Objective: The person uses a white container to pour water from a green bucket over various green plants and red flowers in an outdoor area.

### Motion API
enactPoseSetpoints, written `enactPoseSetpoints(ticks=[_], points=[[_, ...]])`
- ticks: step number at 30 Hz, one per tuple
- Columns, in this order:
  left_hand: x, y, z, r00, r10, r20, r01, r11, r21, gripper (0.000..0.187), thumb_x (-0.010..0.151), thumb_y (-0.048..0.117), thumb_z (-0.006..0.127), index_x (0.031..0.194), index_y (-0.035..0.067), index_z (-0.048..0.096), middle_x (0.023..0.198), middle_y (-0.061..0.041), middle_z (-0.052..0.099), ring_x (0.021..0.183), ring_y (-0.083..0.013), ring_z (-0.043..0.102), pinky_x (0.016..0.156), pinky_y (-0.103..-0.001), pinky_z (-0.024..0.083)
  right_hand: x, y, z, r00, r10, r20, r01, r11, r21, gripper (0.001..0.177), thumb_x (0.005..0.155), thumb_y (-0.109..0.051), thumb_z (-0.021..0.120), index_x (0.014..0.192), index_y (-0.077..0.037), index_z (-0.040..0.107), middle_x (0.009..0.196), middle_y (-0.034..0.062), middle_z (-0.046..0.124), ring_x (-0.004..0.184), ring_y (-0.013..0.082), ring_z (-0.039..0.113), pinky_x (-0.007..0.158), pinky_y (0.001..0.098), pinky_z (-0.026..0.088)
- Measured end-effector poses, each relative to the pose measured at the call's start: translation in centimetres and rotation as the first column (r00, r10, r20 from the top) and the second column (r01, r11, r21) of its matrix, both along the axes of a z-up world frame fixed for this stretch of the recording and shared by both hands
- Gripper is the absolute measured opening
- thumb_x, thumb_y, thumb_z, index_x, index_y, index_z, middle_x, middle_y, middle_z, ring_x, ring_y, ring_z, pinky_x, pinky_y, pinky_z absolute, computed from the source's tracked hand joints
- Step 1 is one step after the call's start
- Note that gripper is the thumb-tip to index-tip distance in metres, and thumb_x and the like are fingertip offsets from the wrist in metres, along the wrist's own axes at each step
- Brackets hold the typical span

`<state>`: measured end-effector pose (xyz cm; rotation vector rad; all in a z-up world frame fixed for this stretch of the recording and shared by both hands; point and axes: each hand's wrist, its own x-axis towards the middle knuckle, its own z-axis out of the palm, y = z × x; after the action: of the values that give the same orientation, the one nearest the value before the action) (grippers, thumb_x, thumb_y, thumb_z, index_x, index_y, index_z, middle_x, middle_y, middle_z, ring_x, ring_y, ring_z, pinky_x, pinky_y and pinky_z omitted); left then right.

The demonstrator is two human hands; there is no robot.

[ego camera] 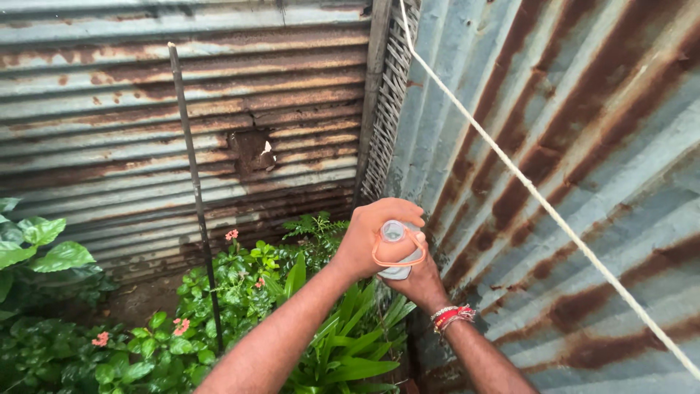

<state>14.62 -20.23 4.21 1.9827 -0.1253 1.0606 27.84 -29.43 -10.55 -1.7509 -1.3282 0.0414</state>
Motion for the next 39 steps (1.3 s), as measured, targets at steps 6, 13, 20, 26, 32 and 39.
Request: enactPoseSetpoints(ticks=[6, 13, 20, 26, 32, 39], points=[[1.1, -1.6, 2.2, 0.93, 0.351, -0.109, -0.365, 0.918, -0.157, 0.033, 0.076, 0.027, 0.082, 0.097, 0.004, 0.074, 0.097, -0.013, 0.075, 0.089, -0.0239, 0.076, 0.081, -0.034, 0.059, 1.2, 1.3, -1.3, 0.987, -0.091, -0.134, 0.086, 0.995, -0.048, 0.11, 0.061, -0.034, 0.096, 0.144, -0.003, 0.031, 0.132, 0.0175, 0.062, 0.123, 0.0328, 0.061, 0.1, 0.0423, 0.051], [1.9, -0.6, 0.2, 0.926, 0.37, -0.077, -0.378, 0.905, -0.193, 0.023, 0.079, 0.023, 0.079, 0.093, 0.005, 0.075, 0.1, -0.014, 0.077, 0.095, -0.0243, 0.077, 0.084, -0.033, 0.059, 0.4, 2.4, -0.8, 0.989, 0.018, -0.144, -0.006, 0.997, 0.08, 0.114, 0.059, -0.026, 0.096, 0.148, -0.001, 0.029, 0.143, 0.0195, 0.054, 0.133, 0.0339, 0.055, 0.108, 0.0431, 0.045], [1.8, 2.8, -1.2, 0.964, 0.265, 0.01, -0.258, 0.948, -0.188, 0.024, 0.078, 0.019, 0.076, 0.097, 0.005, 0.076, 0.113, -0.019, 0.076, 0.107, -0.0262, 0.078, 0.093, -0.032, 0.059, 0.9, 4.0, 2.5, 0.989, 0.097, -0.111, -0.079, 0.984, 0.159, 0.123, 0.05, -0.029, 0.099, 0.147, -0.001, 0.029, 0.14, 0.015, 0.049, 0.132, 0.0304, 0.051, 0.11, 0.0423, 0.043], [2.3, 4.5, -0.7, 0.994, 0.108, -0.017, -0.11, 0.984, -0.143, 0.028, 0.074, 0.019, 0.075, 0.099, 0.006, 0.076, 0.114, -0.019, 0.076, 0.106, -0.0252, 0.077, 0.093, -0.032, 0.059, 1.1, 4.6, 4.2, 0.991, 0.097, -0.092, -0.082, 0.985, 0.151, 0.107, 0.051, -0.027, 0.099, 0.14, -0.003, 0.044, 0.136, 0.0135, 0.051, 0.129, 0.0292, 0.055, 0.106, 0.0413, 0.047], [2.7, 6.2, 0.3, 0.998, 0.065, -0.012, -0.066, 0.993, -0.096, 0.028, 0.074, 0.02, 0.075, 0.098, 0.006, 0.077, 0.115, -0.018, 0.076, 0.106, -0.0246, 0.078, 0.094, -0.032, 0.059, 1.4, 5.8, 4.1, 0.992, -0.022, -0.124, 0.035, 0.994, 0.104, 0.086, 0.059, -0.022, 0.093, 0.133, -0.004, 0.052, 0.131, 0.0115, 0.059, 0.122, 0.0256, 0.063, 0.102, 0.0388, 0.051], [3.0, 7.5, 1.1, 0.998, 0.054, 0.013, -0.052, 0.993, -0.101, 0.026, 0.075, 0.022, 0.075, 0.096, 0.007, 0.076, 0.117, -0.018, 0.076, 0.104, -0.0238, 0.078, 0.092, -0.031, 0.06, 2.6, 7.4, 4.4, 0.998, -0.059, -0.03, 0.063, 0.989, 0.136, 0.085, 0.06, -0.022, 0.094, 0.132, -0.003, 0.053, 0.128, 0.0133, 0.06, 0.119, 0.0278, 0.063, 0.098, 0.0404, 0.051]])
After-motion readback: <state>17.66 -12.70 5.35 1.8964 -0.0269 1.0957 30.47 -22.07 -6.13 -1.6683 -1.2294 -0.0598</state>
